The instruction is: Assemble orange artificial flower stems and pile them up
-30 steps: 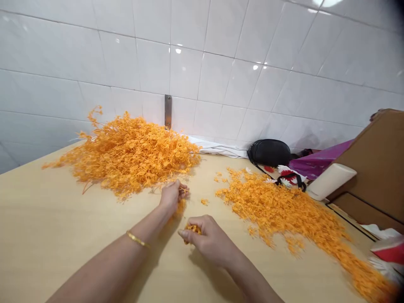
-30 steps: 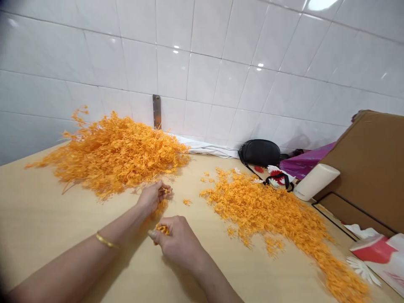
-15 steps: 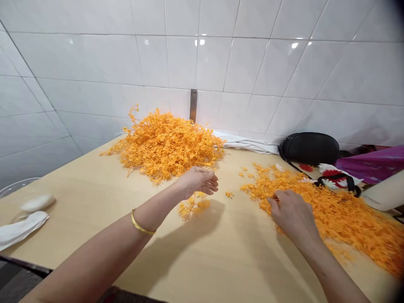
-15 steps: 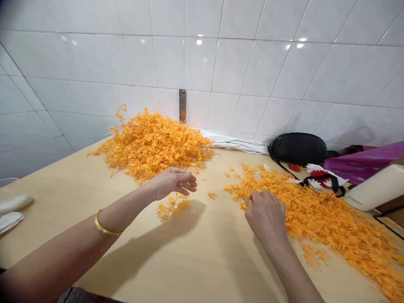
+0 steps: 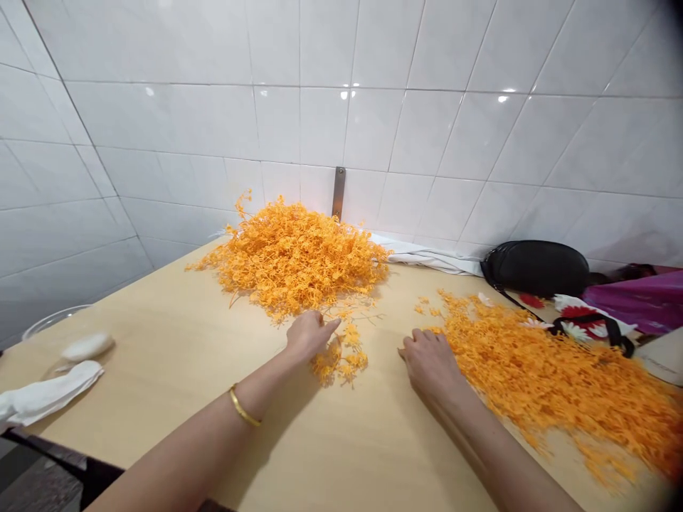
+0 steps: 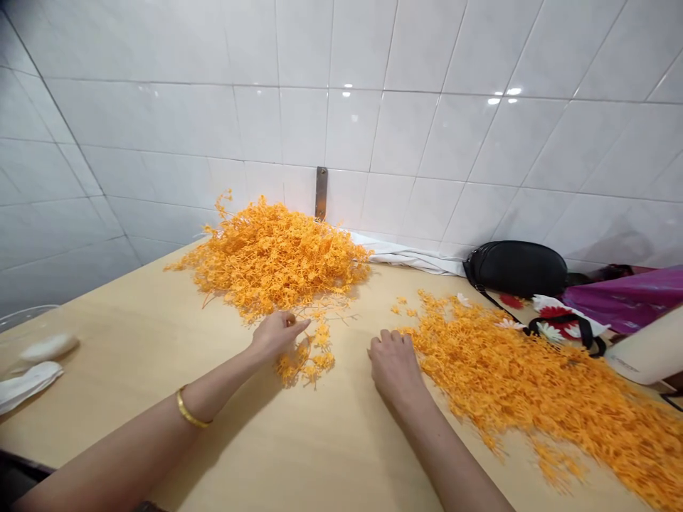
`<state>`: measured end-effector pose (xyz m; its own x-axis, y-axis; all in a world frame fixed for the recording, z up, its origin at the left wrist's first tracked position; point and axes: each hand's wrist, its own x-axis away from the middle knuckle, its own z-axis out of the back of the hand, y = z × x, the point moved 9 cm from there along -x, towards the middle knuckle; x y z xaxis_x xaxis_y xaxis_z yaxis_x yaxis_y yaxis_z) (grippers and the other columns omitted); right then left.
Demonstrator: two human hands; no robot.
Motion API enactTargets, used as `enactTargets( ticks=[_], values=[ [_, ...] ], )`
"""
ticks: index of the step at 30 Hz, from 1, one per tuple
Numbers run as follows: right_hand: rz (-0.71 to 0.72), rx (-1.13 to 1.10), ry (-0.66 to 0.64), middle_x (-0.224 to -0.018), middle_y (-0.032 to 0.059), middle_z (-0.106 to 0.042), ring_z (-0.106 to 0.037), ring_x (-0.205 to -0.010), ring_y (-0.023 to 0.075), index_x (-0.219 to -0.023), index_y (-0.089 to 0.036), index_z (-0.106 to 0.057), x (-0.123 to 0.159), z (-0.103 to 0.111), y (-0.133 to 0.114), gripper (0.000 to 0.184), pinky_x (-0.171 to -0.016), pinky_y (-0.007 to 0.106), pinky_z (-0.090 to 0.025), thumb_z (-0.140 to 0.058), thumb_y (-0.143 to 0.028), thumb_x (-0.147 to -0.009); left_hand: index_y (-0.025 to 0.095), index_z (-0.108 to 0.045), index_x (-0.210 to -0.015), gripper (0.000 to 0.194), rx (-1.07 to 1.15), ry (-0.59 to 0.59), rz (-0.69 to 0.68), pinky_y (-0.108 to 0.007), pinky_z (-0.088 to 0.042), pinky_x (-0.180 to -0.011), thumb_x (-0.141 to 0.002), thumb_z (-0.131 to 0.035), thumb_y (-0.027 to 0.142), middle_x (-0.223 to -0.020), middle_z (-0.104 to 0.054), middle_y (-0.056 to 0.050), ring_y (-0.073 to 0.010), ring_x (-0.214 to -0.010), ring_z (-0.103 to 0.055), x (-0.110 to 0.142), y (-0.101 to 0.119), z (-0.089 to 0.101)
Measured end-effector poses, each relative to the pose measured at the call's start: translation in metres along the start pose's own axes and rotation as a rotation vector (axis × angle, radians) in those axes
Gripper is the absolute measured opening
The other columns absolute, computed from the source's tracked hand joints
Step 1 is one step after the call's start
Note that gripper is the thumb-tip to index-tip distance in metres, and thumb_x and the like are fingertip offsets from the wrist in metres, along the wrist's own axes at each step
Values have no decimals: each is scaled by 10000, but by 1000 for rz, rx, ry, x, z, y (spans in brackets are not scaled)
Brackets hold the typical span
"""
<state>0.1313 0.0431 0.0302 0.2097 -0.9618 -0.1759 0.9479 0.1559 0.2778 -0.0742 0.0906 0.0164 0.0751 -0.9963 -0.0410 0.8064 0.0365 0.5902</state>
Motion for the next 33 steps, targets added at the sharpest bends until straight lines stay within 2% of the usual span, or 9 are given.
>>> enactTargets(
  ticks=[3, 6, 13, 18, 22, 25, 28, 30, 33],
  values=[
    [-174, 58, -100, -778, 111, -557, -541, -740, 241, -789, -119, -567, 9, -6, 33, 155, -614, 316, -275, -416, -155, -802, 177, -544, -713, 203, -87, 44, -31, -260, -337, -583, -664, -531, 373, -790, -612, -67, -212, -788, -535, -4, 16, -7],
    [-294, 64, -136, -754, 89, -541, -549, -639, 206, -903, -120, -514, 21, -3, 54, 155, -552, 287, -260, -409, -118, -789, 179, -551, -695, 64, -39, 44, -40, -266, -344, -628, -637, -528, 194, -830, -614, -69, -217, -870, -517, -7, 23, -15],
    [-298, 68, 134, -878, 106, -511, -486, -827, 248, -817, -154, -537, 20, 32, 41, 96, -627, 315, -270, -452, -169, -776, 171, -516, -562, 124, 158, -2, 5, -242, -342, -586, -557, -491, 50, -688, -594, -37, -171, -734, -530, -7, 25, -26],
    [-229, -535, 184, -729, 55, -531, -486, -682, 156, -698, -159, -515, 3, 33, 16, 230, -596, 261, -299, -342, -219, -836, 173, -475, -591, 104, 401, -51, -27, -215, -348, -526, -607, -470, 70, -594, -551, -8, -130, -607, -512, -2, 37, -37],
    [-297, -1192, 67, -521, -30, -428, -404, -487, 109, -595, -177, -450, -14, -1, 1, 251, -478, 229, -281, -463, -372, -753, 168, -442, -618, 107, 602, -123, -25, -195, -357, -482, -633, -455, 63, -538, -528, 7, -97, -501, -482, 4, 52, -49],
    [-381, -1645, 41, -467, -74, -368, -323, -398, 76, -603, -182, -437, -20, -26, -3, 261, -407, 209, -243, -560, -407, -651, 162, -434, -632, 127, 885, -210, 23, -181, -358, -476, -633, -471, 41, -497, -500, 26, -77, -459, -462, 11, 62, -56],
    [-447, -1766, 130, -470, -84, -368, -313, -393, 66, -626, -185, -426, -21, -37, 5, 294, -396, 200, -247, -570, -441, -631, 154, -453, -674, 122, 1229, -422, 185, -182, -372, -486, -643, -560, 104, -524, -525, 15, -77, -468, -493, 22, 68, -73],
    [-469, -1803, 198, -480, -84, -377, -318, -395, 67, -653, -189, -423, -20, -40, 9, 302, -393, 199, -259, -547, -464, -656, 145, -469, -682, 152, 1306, -555, 271, -190, -381, -481, -640, -613, 170, -561, -552, -6, -86, -479, -514, 30, 71, -85],
    [-443, -1808, 245, -484, -80, -391, -340, -400, 75, -680, -190, -432, -21, -39, 9, 278, -394, 201, -276, -541, -446, -682, 133, -483, -658, 127, 1324, -632, 290, -217, -405, -482, -656, -604, 174, -554, -554, -12, -95, -460, -512, 35, 75, -94]
  ],
)
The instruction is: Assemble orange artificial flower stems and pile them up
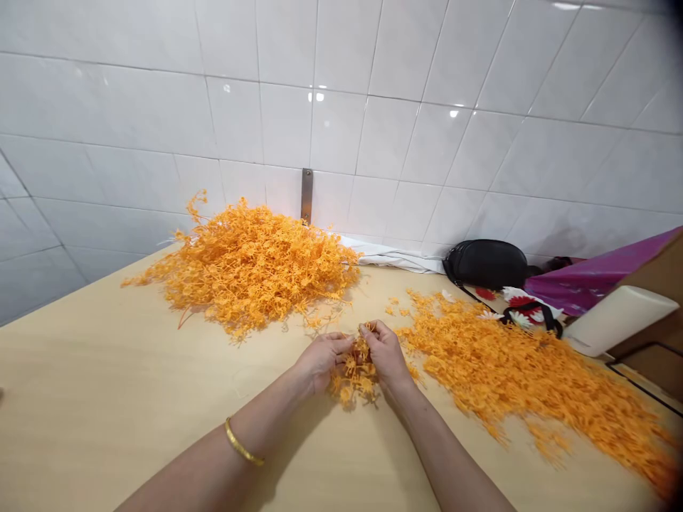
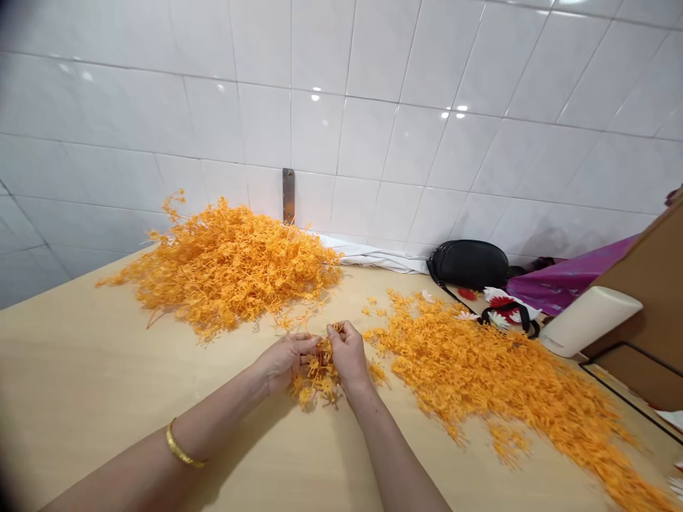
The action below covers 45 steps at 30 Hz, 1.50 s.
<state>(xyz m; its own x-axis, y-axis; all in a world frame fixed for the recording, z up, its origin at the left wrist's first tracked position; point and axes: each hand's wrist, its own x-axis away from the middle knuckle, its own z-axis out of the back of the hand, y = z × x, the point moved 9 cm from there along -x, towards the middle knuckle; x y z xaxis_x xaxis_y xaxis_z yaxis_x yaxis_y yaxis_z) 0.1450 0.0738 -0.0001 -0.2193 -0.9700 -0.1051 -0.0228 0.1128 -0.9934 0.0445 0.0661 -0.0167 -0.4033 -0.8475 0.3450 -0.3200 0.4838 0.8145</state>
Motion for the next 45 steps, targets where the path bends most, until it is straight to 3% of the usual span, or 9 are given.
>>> enactTargets(
  ticks=[3, 7, 13, 20, 22, 26, 31, 38, 45],
  values=[
    [80, 111, -26, -504, -72, -398, -357, -431, 79, -661, -188, -436, 0, -2, -9, 237, -417, 201, -295, -522, -404, -713, 148, -459, -624, 112, 10, -2, 12, -254, -427, -487, -677, -558, 147, -476, -505, 13, -114, -445, -508, -4, -5, -1],
    [207, 299, 89, -507, -62, -384, -337, -474, 81, -598, -182, -425, 2, 8, -27, 233, -445, 202, -277, -499, -354, -736, 156, -449, -601, 157, -10, -29, -29, -200, -363, -421, -648, -597, 177, -415, -443, 39, -85, -395, -442, -6, -3, -7],
    [210, 286, 233, -498, -54, -393, -341, -467, 85, -593, -187, -423, 6, 17, -32, 243, -452, 212, -292, -475, -366, -748, 151, -470, -605, 167, 52, -65, -98, -170, -280, -389, -607, -634, 187, -403, -409, 57, -49, -354, -373, -4, 3, -17],
    [154, -17, 651, -479, -90, -359, -317, -376, 60, -638, -213, -352, 0, 107, -40, 248, -384, 201, -295, -514, -399, -660, 141, -462, -572, 175, 45, -71, -46, -153, -257, -380, -616, -629, 169, -418, -374, 65, -17, -338, -318, 5, -5, -8],
    [92, -73, 538, -485, -87, -420, -366, -374, 63, -734, -211, -403, -5, 97, -39, 221, -390, 197, -312, -544, -351, -636, 139, -465, -583, 166, 76, -53, -102, -154, -291, -398, -626, -622, 175, -437, -405, 51, -26, -367, -359, 3, -1, -8],
    [5, -76, 184, -544, -60, -510, -461, -432, 82, -932, -202, -462, -4, 41, -34, 335, -464, 221, -381, -558, -349, -647, 155, -463, -651, 177, 79, 15, -164, -199, -386, -443, -628, -626, 217, -495, -487, 26, -63, -415, -428, -5, 5, -2],
    [-84, 102, 19, -492, -64, -442, -400, -426, 77, -770, -178, -524, 2, 18, -17, 326, -433, 203, -319, -577, -477, -649, 164, -461, -691, 228, 86, 3, -202, -224, -421, -476, -605, -652, 254, -526, -513, 18, -81, -452, -463, -7, 8, 3],
    [54, 323, -269, -564, -21, -494, -410, -512, 92, -605, -161, -508, 11, -15, -18, 332, -479, 210, -300, -491, -466, -736, 147, -460, -587, 229, 55, -33, -299, -186, -355, -475, -684, -587, 311, -504, -477, 19, -58, -448, -430, -7, 12, -1],
    [161, 393, -21, -464, -68, -284, -259, -455, 74, -520, -178, -397, 5, 8, -33, 325, -435, 213, -215, -490, -395, -742, 132, -485, -570, 220, -47, -60, -248, -162, -211, -399, -673, -597, 291, -414, -331, 66, -24, -372, -258, -5, 10, -7]
  ],
)
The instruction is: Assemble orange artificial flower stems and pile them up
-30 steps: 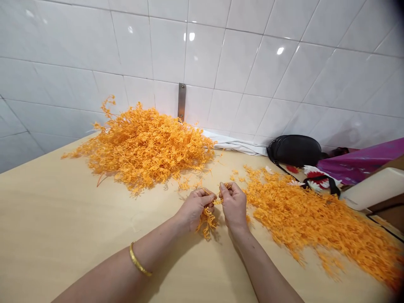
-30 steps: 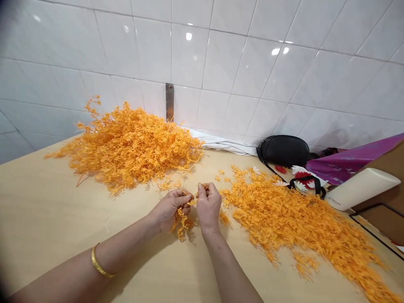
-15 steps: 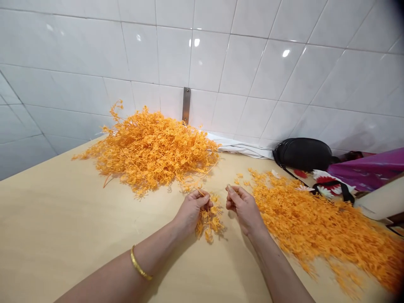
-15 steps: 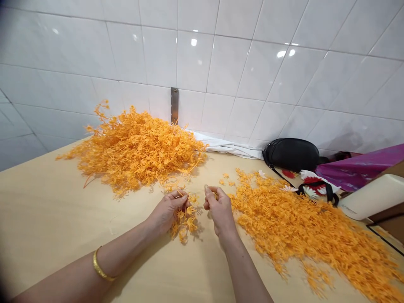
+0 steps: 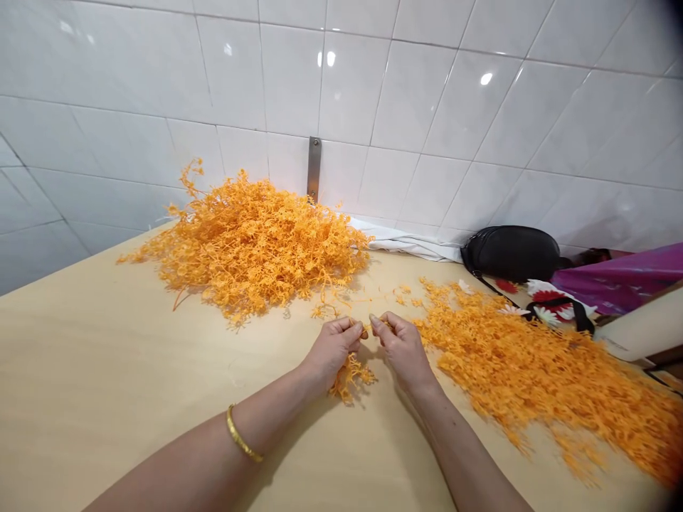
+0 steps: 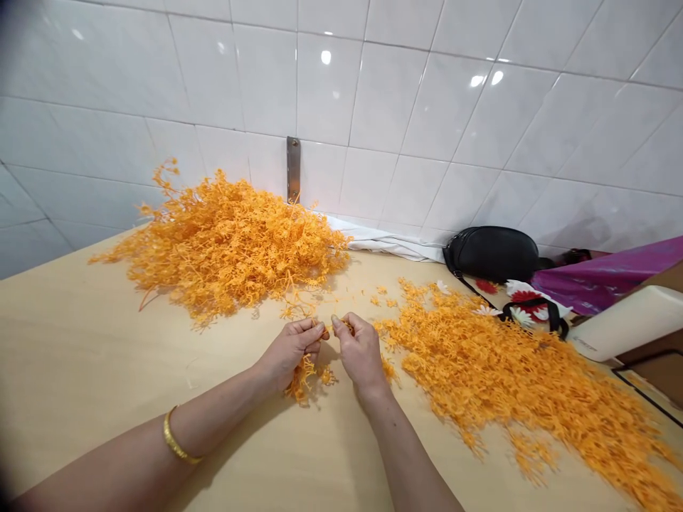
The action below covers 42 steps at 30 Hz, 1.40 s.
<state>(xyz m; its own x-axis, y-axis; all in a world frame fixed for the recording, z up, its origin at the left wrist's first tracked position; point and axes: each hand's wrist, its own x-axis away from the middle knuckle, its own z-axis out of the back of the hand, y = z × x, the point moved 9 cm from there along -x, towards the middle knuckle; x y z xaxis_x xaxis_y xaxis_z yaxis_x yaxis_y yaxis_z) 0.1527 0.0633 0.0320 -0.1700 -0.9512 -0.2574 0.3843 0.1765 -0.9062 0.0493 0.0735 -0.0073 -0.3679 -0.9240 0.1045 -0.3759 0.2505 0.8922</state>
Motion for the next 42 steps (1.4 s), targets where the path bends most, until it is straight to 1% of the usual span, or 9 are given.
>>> enactTargets(
  ticks=[3, 6, 9, 12, 16, 23, 28, 34, 42],
  values=[
    [-7, 57, 305, -453, -65, -314, -278, -443, 78, -521, -185, -400, -6, 52, 5, 298, -428, 222, -225, -497, -379, -725, 135, -478, -564, 238, -8, 55, 37, -161, -198, -387, -660, -614, 305, -405, -319, 69, -21, -359, -248, 4, -1, 7],
    [-117, -119, 611, -472, -61, -374, -320, -426, 76, -567, -188, -426, -2, 98, 22, 249, -415, 218, -261, -515, -381, -696, 149, -469, -598, 229, 99, 80, 68, -159, -186, -370, -677, -601, 318, -388, -277, 85, -25, -338, -232, 6, -3, 12],
    [-182, -299, 470, -534, -45, -478, -397, -428, 77, -725, -185, -506, -7, 87, 26, 181, -434, 215, -312, -556, -343, -653, 145, -500, -669, 175, 212, 95, 67, -173, -296, -412, -714, -562, 303, -451, -398, 49, -52, -393, -361, 4, -1, 14],
    [-191, -363, 295, -602, -29, -532, -399, -421, 61, -877, -181, -533, -7, 61, 20, 301, -434, 204, -301, -591, -309, -611, 124, -546, -755, 95, 238, 149, 108, -206, -379, -487, -717, -552, 212, -534, -475, 13, -80, -484, -458, 2, -3, 19],
    [-231, -416, 129, -531, -57, -418, -328, -407, 46, -802, -142, -562, -5, 37, 22, 317, -411, 197, -226, -599, -397, -618, 109, -555, -742, 56, 233, 131, 97, -229, -408, -525, -713, -554, 157, -549, -483, 2, -81, -499, -462, 3, -2, 19],
    [-116, -22, -165, -482, -67, -295, -269, -453, 63, -590, -159, -489, 6, -3, 7, 328, -447, 207, -220, -544, -463, -701, 114, -562, -770, 106, 219, 25, 38, -232, -420, -518, -688, -581, 178, -545, -502, -1, -87, -496, -469, 1, -1, 13],
    [-125, 34, -366, -484, -64, -302, -251, -460, 62, -564, -156, -471, 15, -24, 3, 310, -433, 203, -187, -567, -424, -687, 123, -561, -698, 75, 234, 49, 40, -209, -403, -500, -642, -602, 153, -521, -501, 16, -77, -464, -470, -2, -3, 16],
    [-71, -40, -337, -547, -34, -420, -329, -506, 78, -618, -146, -534, 13, -24, 3, 262, -470, 208, -246, -550, -391, -709, 124, -556, -705, 111, 214, 64, 21, -221, -411, -522, -628, -624, 167, -538, -523, 12, -83, -479, -492, 2, 3, 14],
    [-225, -269, -288, -470, -70, -364, -264, -419, 53, -608, -166, -472, 13, -21, 15, 294, -410, 190, -202, -554, -431, -704, 136, -530, -699, 252, 85, 13, 99, -233, -403, -502, -517, -705, 155, -574, -548, -1, -119, -534, -545, 4, -6, 8]
  ],
)
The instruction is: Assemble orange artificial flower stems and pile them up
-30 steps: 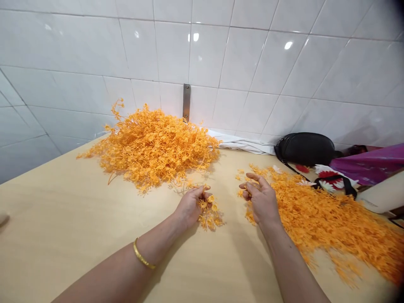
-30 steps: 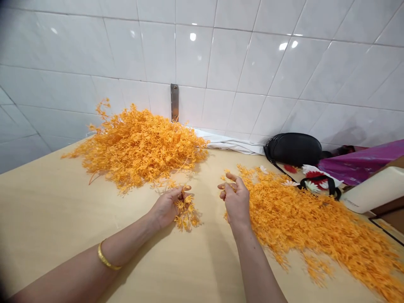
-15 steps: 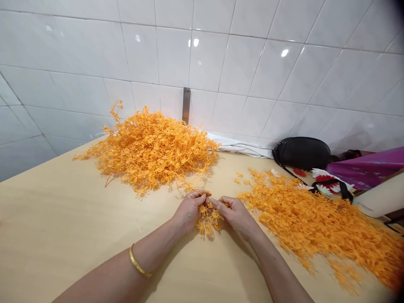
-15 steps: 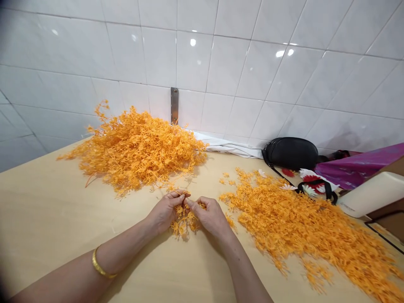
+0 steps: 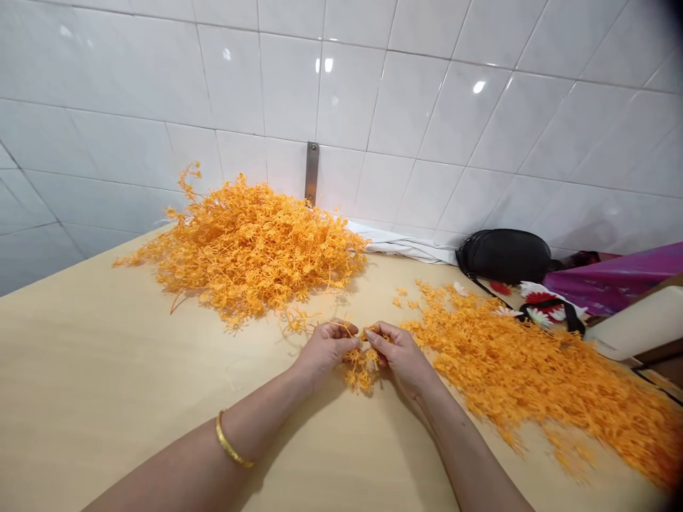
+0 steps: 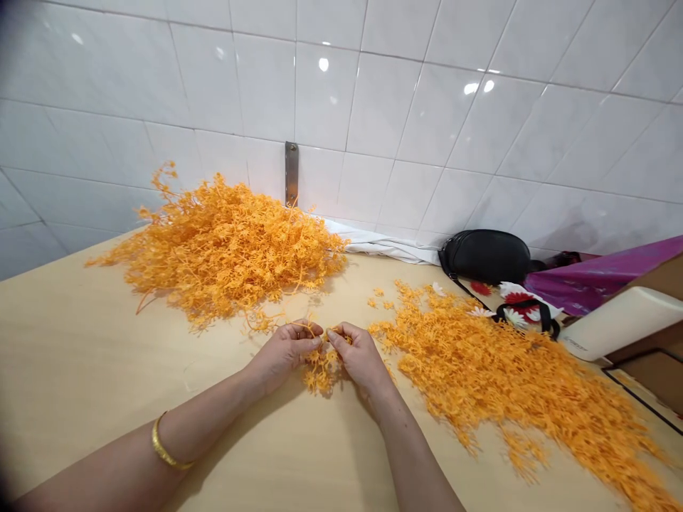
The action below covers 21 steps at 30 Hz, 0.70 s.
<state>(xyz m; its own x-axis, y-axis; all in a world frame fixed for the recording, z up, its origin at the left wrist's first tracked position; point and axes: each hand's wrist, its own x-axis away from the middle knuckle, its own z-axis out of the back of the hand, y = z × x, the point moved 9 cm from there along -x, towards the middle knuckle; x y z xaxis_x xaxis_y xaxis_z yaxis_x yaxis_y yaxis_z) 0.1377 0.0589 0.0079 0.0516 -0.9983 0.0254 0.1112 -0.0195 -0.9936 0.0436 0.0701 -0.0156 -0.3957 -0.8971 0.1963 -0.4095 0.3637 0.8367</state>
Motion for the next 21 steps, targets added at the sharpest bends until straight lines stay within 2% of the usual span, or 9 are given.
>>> enactTargets(
  ticks=[5, 9, 12, 16, 21],
  values=[
    [45, 73, -40, -545, -35, -479, -389, -477, 78, -654, -164, -525, 1, -5, -4, 295, -465, 202, -306, -542, -452, -714, 140, -506, -627, 182, -81, 1, -63, -207, -363, -450, -536, -663, 143, -500, -512, 23, -82, -439, -480, 2, 2, -3],
    [115, 226, 0, -563, -25, -501, -420, -519, 91, -632, -158, -523, 1, -5, -8, 278, -482, 202, -316, -559, -424, -708, 139, -511, -607, 148, -97, 0, -75, -200, -357, -439, -533, -637, 123, -478, -512, 29, -73, -413, -459, 1, 2, -4],
    [153, 252, 41, -521, -30, -481, -400, -487, 86, -595, -160, -496, 0, -5, -11, 298, -463, 202, -306, -515, -421, -739, 132, -534, -622, 120, -67, -6, -23, -215, -376, -445, -535, -616, 121, -500, -541, 9, -91, -430, -486, 0, 0, -3],
    [247, 282, 81, -556, -13, -511, -443, -521, 102, -620, -164, -498, 2, -5, -20, 279, -491, 211, -331, -472, -399, -768, 121, -547, -609, 105, -13, 20, 77, -223, -385, -465, -526, -606, 96, -511, -560, -11, -102, -447, -507, 0, -3, -1],
    [272, 430, 119, -505, -22, -501, -432, -490, 107, -605, -180, -475, 5, -3, -25, 241, -470, 213, -309, -445, -334, -788, 114, -544, -563, 78, -94, -46, 113, -228, -354, -461, -542, -619, 110, -477, -549, -22, -97, -423, -483, -5, -6, -7]
  ],
)
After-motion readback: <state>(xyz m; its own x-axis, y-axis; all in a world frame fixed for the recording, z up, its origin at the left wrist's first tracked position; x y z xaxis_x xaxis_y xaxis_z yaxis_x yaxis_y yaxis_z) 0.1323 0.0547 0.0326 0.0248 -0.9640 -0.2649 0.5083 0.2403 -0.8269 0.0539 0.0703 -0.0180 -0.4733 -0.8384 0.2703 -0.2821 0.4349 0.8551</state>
